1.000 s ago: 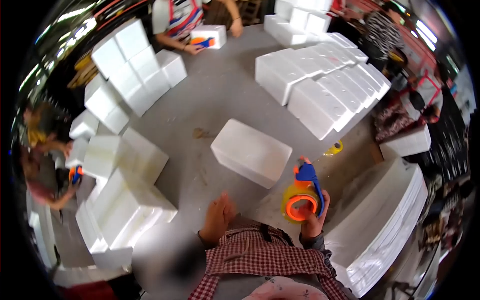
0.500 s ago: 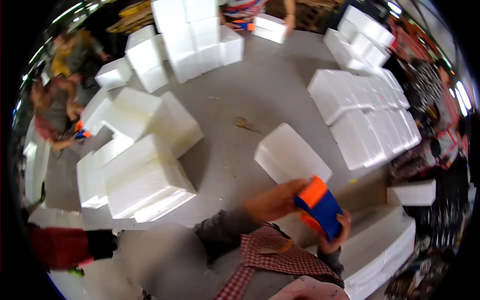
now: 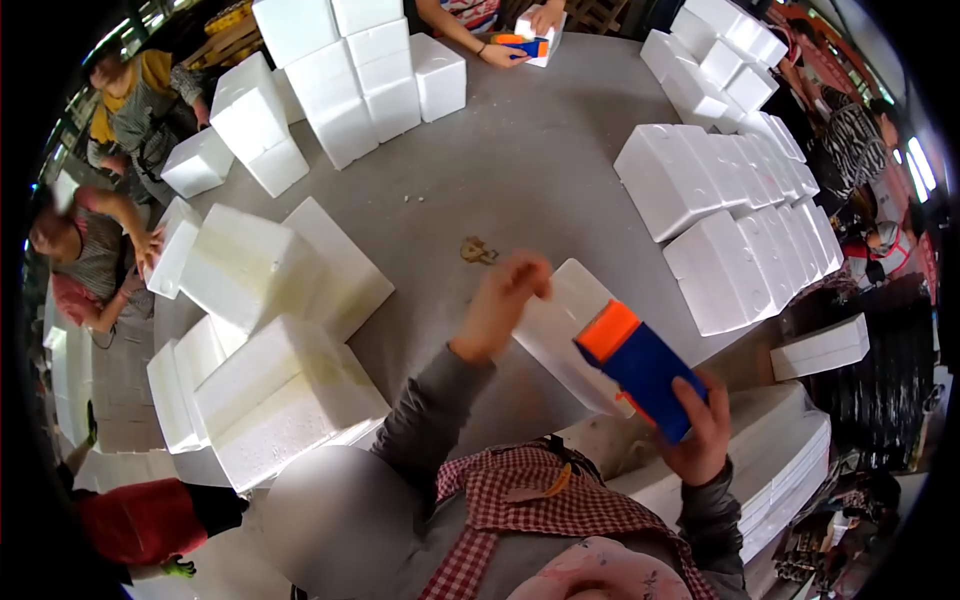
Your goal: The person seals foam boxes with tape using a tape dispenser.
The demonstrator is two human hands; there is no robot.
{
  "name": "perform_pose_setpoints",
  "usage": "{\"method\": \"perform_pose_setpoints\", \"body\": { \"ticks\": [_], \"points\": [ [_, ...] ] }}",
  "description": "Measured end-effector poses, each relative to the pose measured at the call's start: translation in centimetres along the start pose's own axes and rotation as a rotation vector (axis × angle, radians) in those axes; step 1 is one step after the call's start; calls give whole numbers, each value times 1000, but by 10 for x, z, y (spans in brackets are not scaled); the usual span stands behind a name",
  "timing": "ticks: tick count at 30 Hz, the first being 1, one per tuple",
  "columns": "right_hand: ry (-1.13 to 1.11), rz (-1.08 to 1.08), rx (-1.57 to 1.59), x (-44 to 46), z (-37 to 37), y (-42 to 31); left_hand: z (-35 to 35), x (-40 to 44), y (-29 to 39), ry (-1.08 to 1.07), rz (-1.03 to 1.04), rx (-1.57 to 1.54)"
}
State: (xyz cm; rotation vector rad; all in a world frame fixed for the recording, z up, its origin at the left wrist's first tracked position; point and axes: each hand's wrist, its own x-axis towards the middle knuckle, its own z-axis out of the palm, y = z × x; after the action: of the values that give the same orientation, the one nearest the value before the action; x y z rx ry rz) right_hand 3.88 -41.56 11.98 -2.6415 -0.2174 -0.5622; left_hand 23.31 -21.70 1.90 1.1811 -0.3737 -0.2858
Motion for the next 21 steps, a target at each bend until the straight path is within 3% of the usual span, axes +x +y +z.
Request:
{"method": "perform_pose_setpoints", "body": {
  "ticks": [4,6,10,12,13,15,16,18,21],
  "points": [
    [-133,43,-39,26,-4,8,-35,37,-42,5,-55,177],
    [-238,55,-83,32,13,17,-42,42,-77,-111,-93,383],
    [-295,50,-65,39,17,27,-37,39,-83,-139,-129,634],
    [-304,52,-62,37,17,30,-60,37,-113,66,160,1221],
    [-304,35,-74,38,16,33,-55,29,-100,58,177,1229],
    [-272,20,-85,39,15,39,-32,13,-57,93,289,832],
    [-290,23,-81,32,17,38,-17,7,-41,55,291,847],
    [-324,71,-60,22,12,43,14,-17,-27,-401,386,1053],
    [-357,5,27,-4,-7,63,21,-22,-25,-402,329,1222]
  ]
}}
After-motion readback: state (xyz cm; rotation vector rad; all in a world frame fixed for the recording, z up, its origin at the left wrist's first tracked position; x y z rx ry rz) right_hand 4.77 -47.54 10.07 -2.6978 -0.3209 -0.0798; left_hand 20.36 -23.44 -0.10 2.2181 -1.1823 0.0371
